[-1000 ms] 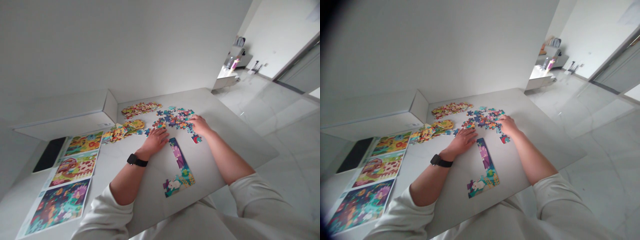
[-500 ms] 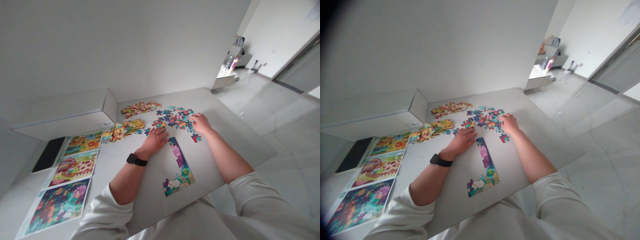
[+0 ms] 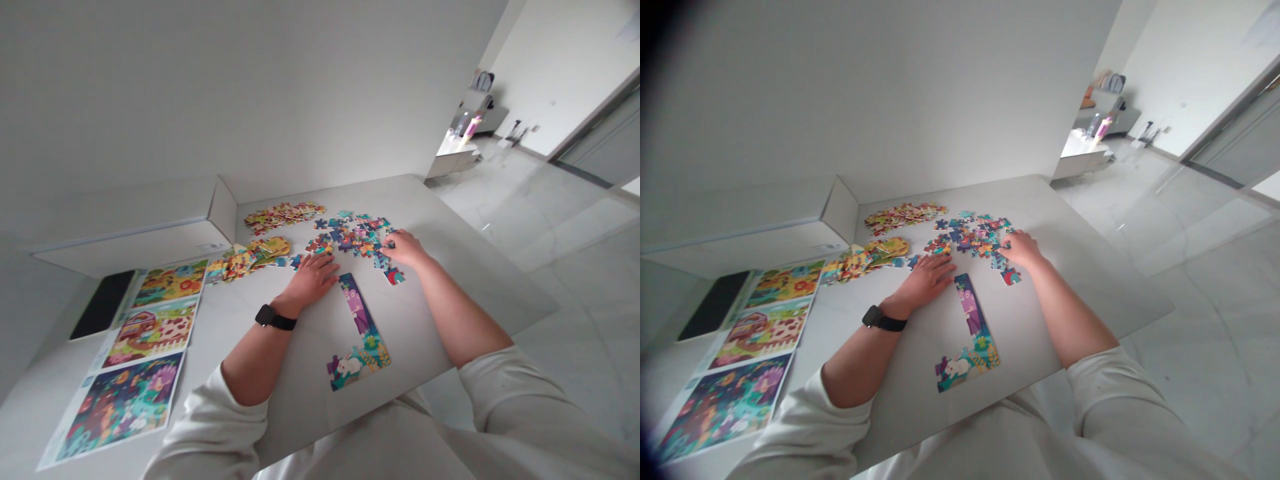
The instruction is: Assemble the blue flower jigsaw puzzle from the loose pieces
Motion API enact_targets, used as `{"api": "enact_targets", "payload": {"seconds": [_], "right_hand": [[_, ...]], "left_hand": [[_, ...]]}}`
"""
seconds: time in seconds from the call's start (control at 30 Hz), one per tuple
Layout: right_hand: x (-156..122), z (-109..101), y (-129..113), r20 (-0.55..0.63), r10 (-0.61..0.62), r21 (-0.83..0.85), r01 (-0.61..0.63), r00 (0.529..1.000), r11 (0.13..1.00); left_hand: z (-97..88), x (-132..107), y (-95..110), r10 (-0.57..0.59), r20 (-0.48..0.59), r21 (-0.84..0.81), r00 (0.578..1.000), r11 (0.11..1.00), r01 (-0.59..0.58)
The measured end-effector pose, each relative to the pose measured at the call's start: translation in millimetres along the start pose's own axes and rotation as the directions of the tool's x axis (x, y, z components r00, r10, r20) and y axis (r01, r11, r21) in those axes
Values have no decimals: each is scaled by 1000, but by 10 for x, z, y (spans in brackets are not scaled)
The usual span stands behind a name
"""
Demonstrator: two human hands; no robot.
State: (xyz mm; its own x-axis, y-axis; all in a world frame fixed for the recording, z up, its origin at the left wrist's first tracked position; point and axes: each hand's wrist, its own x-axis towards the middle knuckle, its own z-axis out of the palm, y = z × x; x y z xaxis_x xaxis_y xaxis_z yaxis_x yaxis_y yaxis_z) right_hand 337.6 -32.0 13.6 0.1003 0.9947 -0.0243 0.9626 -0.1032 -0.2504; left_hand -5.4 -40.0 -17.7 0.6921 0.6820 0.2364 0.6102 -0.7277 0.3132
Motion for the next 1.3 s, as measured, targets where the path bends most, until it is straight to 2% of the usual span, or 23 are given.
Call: {"api": "enact_targets", "payload": {"seconds": [0.27, 0.5, 0.63, 0.73, 0.83, 0.9, 1.03, 1.13, 1.2, 1.3], "right_hand": [[13, -3, 94, 21, -22, -34, 22, 1000, 999], [64, 52, 155, 23, -68, 14, 68, 997, 998], [120, 64, 221, 23, -78, 182, 72, 997, 981], [151, 34, 267, 3, -19, 350, 17, 1000, 937], [159, -4, 288, -42, 55, 526, -24, 998, 850], [145, -20, 259, -75, 64, 646, -1, 995, 763], [63, -51, 22, -160, -7, 791, 133, 987, 598], [-39, -100, -295, -188, -155, 790, 243, 970, 563], [-115, -129, -532, -168, -285, 768, 306, 944, 562], [-217, -121, -860, -131, -455, 736, 394, 881, 550]], "left_hand": [[-20, -6, 21, -16, 21, 16, 1000, 1000, 15], [-14, -8, 19, -25, 23, 21, 999, 999, 25], [6, 4, -10, -12, 17, 3, 1000, 1000, 12], [11, 11, -18, 1, -11, -21, 1000, 1000, -1], [-5, 14, -3, 0, -47, -44, 999, 999, -2], [-28, 17, 14, -15, -77, -67, 997, 998, 10], [-108, 52, 53, -61, -222, -180, 973, 983, 21], [-197, 94, 104, -140, -336, -346, 931, 938, 17], [-255, 114, 152, -227, -343, -482, 911, 875, 36], [-311, 108, 221, -304, -257, -647, 917, 759, 70]]}}
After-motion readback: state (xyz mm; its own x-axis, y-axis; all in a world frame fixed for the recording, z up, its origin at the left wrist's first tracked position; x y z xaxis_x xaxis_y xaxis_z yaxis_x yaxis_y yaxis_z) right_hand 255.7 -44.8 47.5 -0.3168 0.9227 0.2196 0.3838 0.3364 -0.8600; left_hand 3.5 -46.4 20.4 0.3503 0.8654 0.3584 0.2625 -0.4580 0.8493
